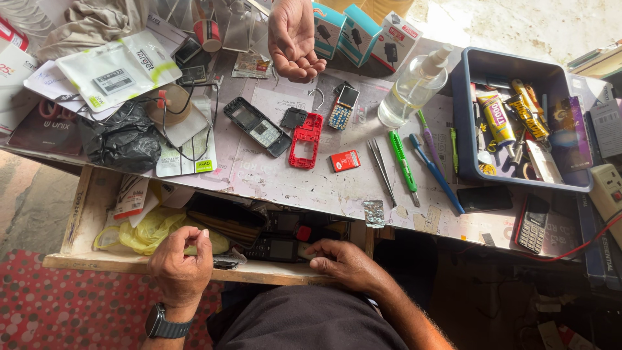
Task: The person opens a drawer, retrieves a wallet, and removes cash. They then pick up a disassembled mobile phone and use tweezers to adjust components on the circuit board while repeatedly inserting and removing the battery.
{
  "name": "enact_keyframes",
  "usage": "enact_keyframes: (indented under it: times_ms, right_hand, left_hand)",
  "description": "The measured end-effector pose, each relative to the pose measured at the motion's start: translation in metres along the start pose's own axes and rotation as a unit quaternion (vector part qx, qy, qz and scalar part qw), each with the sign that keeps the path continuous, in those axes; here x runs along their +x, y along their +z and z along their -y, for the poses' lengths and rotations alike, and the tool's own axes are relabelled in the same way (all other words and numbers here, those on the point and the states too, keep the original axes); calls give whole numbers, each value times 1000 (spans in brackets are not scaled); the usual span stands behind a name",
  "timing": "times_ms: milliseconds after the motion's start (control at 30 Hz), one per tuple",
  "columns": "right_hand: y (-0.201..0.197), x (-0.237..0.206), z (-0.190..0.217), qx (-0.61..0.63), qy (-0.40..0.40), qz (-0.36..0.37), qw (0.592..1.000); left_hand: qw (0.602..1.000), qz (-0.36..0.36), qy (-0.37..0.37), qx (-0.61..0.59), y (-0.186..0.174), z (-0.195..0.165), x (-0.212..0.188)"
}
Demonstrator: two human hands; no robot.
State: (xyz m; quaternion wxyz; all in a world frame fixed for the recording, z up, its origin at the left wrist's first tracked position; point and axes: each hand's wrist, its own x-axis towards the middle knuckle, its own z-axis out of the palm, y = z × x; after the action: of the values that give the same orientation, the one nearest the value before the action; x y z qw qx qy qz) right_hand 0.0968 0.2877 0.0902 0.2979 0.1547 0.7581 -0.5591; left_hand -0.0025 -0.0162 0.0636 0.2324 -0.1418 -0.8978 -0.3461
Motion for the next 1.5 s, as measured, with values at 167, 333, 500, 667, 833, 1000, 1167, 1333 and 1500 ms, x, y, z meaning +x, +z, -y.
enact_keyframes:
  times_ms: [167, 333, 500, 667, 833, 1000, 1167, 1333, 1500]
  right_hand:
    - [-1, 6, -13, 5, -48, -4, 999]
    - [10, 19, -27, -19, -28, -36, 999]
    - [15, 14, -33, -52, -109, -59, 991]
    - [13, -44, -60, -191, -290, -350, 870]
    - [16, -64, -125, -249, -145, -448, 846]
    - [39, -29, -155, -394, -18, -363, 844]
    - [37, -10, -138, -329, -1, -406, 852]
    - [15, 10, -113, -428, 60, -365, 825]
    - [14, 14, -110, -466, 51, -363, 805]
  left_hand:
    - [1000, -15, 16, -21, -3, -7, 4]
    - [999, -25, 34, -20, -6, 7, -2]
    - [998, -35, 33, -29, -7, 18, -11]
    - [989, -83, 35, -119, -14, 30, -21]
    - [978, -134, -74, -143, -37, 56, -31]
    - [980, -107, -58, -155, -33, 46, -29]
    - [980, 7, 105, -169, -8, 10, -27]
    - [977, 44, 181, -106, 2, 6, -27]
    - [979, 42, 168, -107, -3, 10, -31]
